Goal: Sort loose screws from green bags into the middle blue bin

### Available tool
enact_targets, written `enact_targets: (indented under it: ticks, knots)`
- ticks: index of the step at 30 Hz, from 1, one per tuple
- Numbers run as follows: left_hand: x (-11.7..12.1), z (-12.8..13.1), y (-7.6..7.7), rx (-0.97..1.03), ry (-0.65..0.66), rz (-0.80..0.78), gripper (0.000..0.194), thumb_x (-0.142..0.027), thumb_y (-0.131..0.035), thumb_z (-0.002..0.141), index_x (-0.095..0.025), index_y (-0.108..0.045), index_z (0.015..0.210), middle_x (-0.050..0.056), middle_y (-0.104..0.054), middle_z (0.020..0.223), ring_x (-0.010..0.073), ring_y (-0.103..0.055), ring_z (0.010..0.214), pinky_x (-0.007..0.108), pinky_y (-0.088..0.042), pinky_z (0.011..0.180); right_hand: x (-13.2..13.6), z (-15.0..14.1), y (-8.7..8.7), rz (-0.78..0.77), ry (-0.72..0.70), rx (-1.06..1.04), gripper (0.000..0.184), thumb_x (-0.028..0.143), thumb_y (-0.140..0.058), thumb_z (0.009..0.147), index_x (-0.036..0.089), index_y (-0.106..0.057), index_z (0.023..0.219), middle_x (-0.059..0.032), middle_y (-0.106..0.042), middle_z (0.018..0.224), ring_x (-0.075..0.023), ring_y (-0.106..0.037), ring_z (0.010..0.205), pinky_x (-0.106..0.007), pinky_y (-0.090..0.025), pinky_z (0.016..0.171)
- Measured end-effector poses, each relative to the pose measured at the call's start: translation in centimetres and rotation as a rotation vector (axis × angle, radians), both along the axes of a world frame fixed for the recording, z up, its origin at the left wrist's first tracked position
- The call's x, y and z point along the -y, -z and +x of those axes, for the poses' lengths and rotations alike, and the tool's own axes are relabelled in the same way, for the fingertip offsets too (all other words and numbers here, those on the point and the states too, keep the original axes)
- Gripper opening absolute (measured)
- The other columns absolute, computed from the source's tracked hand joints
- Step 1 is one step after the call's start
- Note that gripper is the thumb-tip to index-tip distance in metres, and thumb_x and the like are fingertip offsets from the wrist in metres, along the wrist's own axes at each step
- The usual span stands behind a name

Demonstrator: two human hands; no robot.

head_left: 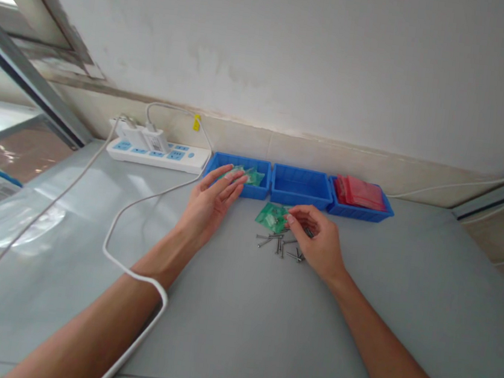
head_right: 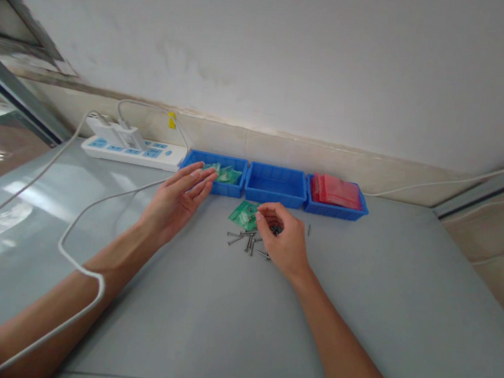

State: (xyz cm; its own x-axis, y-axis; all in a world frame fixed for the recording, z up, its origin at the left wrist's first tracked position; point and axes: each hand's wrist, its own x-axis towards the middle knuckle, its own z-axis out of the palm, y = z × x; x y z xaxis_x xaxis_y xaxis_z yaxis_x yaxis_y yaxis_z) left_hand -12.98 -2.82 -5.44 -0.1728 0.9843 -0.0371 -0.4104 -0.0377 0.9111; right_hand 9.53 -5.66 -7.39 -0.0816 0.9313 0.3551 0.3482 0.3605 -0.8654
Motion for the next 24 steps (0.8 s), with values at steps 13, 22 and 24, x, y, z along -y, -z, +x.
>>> enact_targets:
  ticks: [13,22,24]
  knots:
    - [1.5,0.0,1.2,-1.519,0.480,0.666,0.058,-0.009,-0.055,0.077,-0.016,-0.066,0.134,0.014,-0.061,0.144,0.0333,-0.054,0.137,0.051,-0.043,0.117,0.0,0.3,-0.3,0.097,0.002,0.141,0.010,0.030,-0.062,0.092,0.023,-0.069,0.095,-0.0039,-0.077,0.090,-0.0192,-0.072,0.077,-0.033,-0.057,0.078]
    - [1.7,0.1,1.3,-1.438,0.440,0.612,0.049,-0.033,-0.064,0.089,-0.020,-0.065,0.136,0.014,-0.064,0.140,0.0329,-0.059,0.131,0.051,-0.043,0.116,0.1,0.4,-0.4,0.095,0.000,0.131,0.011,0.032,-0.062,0.093,0.023,-0.069,0.096,-0.0041,-0.077,0.091,-0.0197,-0.072,0.078,-0.034,-0.058,0.078]
    - [1.7,0.3,1.4,-1.429,0.429,0.629,0.051,-0.037,-0.063,0.092,-0.021,-0.061,0.140,0.014,-0.060,0.145,0.0326,-0.057,0.134,0.051,-0.042,0.117,0.1,0.4,-0.3,0.095,-0.004,0.130,0.012,0.033,-0.061,0.094,0.023,-0.069,0.096,-0.0044,-0.077,0.092,-0.0200,-0.072,0.079,-0.034,-0.058,0.078]
